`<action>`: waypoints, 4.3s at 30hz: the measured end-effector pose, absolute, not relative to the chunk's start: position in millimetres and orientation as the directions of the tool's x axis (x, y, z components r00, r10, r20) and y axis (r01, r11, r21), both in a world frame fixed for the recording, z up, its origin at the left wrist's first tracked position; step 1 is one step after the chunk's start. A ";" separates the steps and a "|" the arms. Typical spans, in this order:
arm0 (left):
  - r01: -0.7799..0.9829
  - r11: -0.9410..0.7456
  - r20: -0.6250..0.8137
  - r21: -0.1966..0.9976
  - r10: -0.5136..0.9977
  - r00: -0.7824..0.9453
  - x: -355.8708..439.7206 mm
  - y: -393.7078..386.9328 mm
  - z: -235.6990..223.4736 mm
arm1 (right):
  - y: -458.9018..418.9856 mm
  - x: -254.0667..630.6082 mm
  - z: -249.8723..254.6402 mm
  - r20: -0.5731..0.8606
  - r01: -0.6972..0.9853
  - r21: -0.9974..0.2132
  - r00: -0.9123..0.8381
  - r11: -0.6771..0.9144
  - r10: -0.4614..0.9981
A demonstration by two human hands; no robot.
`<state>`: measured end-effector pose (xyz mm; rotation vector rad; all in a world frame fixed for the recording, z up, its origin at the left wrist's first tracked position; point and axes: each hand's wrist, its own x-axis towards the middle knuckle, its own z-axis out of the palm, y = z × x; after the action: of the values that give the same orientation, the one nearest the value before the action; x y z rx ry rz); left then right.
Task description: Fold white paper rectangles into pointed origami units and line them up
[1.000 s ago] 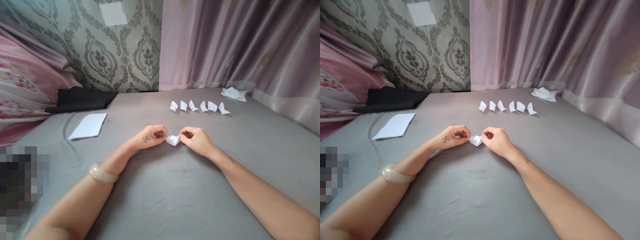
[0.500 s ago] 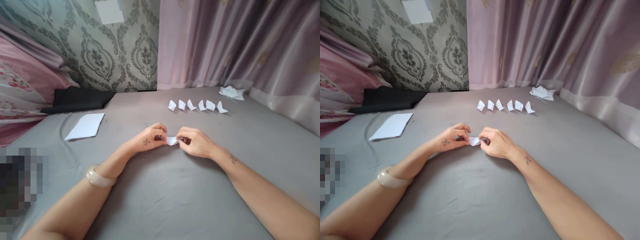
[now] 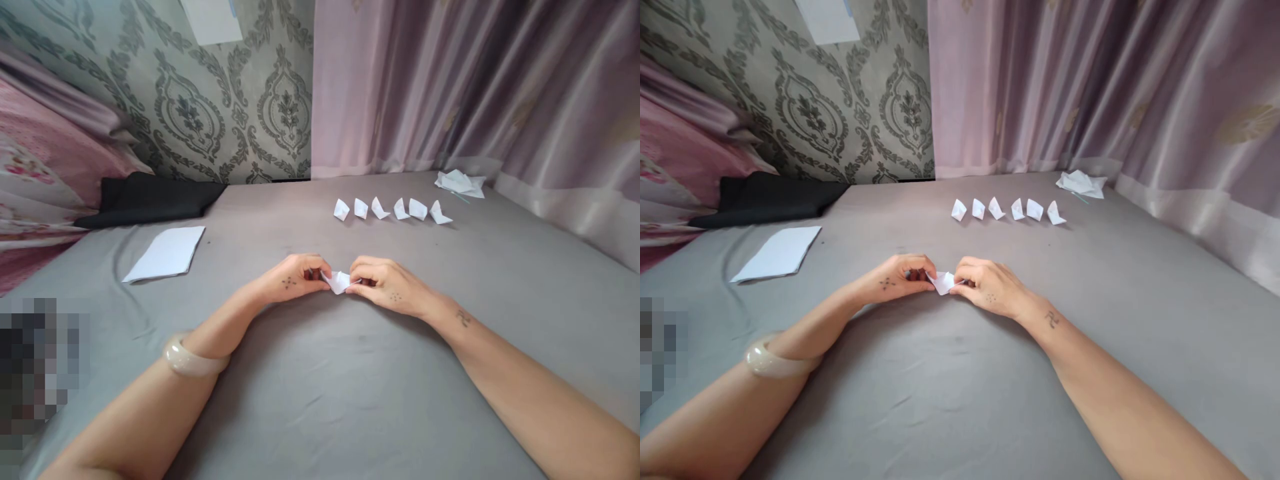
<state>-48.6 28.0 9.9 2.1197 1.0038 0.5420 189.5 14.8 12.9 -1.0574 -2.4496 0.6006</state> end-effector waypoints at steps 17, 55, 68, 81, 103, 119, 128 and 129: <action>0.081 0.019 -0.055 0.997 0.883 0.467 -43.1 28.3 5.2 | 20.4 185.9 9.5 -0.033 0.392 -0.910 -0.401 0.138 0.915; -0.187 0.323 -0.272 0.928 0.928 0.255 -27.6 24.7 4.1 | 20.8 173.1 9.7 -0.267 -0.002 -0.959 -0.331 -0.284 0.905; 0.009 0.390 -0.367 0.921 0.857 0.363 -28.7 22.3 9.0 | 20.7 174.5 8.4 -0.405 -0.041 -0.870 -0.508 -0.492 0.760; 0.198 0.410 -0.455 0.890 0.784 0.422 -31.6 15.8 23.5 | 18.1 177.2 11.6 -0.413 0.116 -0.885 -0.641 -0.451 0.646; 0.086 0.118 -0.128 0.989 0.983 0.128 -6.5 -0.6 16.3 | 11.7 168.3 7.4 -0.371 0.024 -0.904 -0.537 -0.426 0.758; 0.035 -0.044 0.036 0.998 0.982 0.185 -3.2 -2.8 11.0 | -2.5 152.1 10.8 -0.264 -0.099 -0.922 -0.545 -0.374 0.796; 0.006 -0.014 0.013 1.000 0.996 0.089 -7.4 2.9 10.9 | -6.8 149.1 12.3 -0.320 -0.141 -0.881 -0.527 -0.452 0.787; -0.002 -0.016 0.016 1.000 0.993 0.114 -7.4 2.0 11.9 | -6.4 149.1 12.2 -0.317 -0.152 -0.881 -0.512 -0.447 0.799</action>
<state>-7.4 2.0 11.9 1.2715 1.1162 1.1372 149.1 -6.4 12.2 -1.0093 -1.1145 2.0041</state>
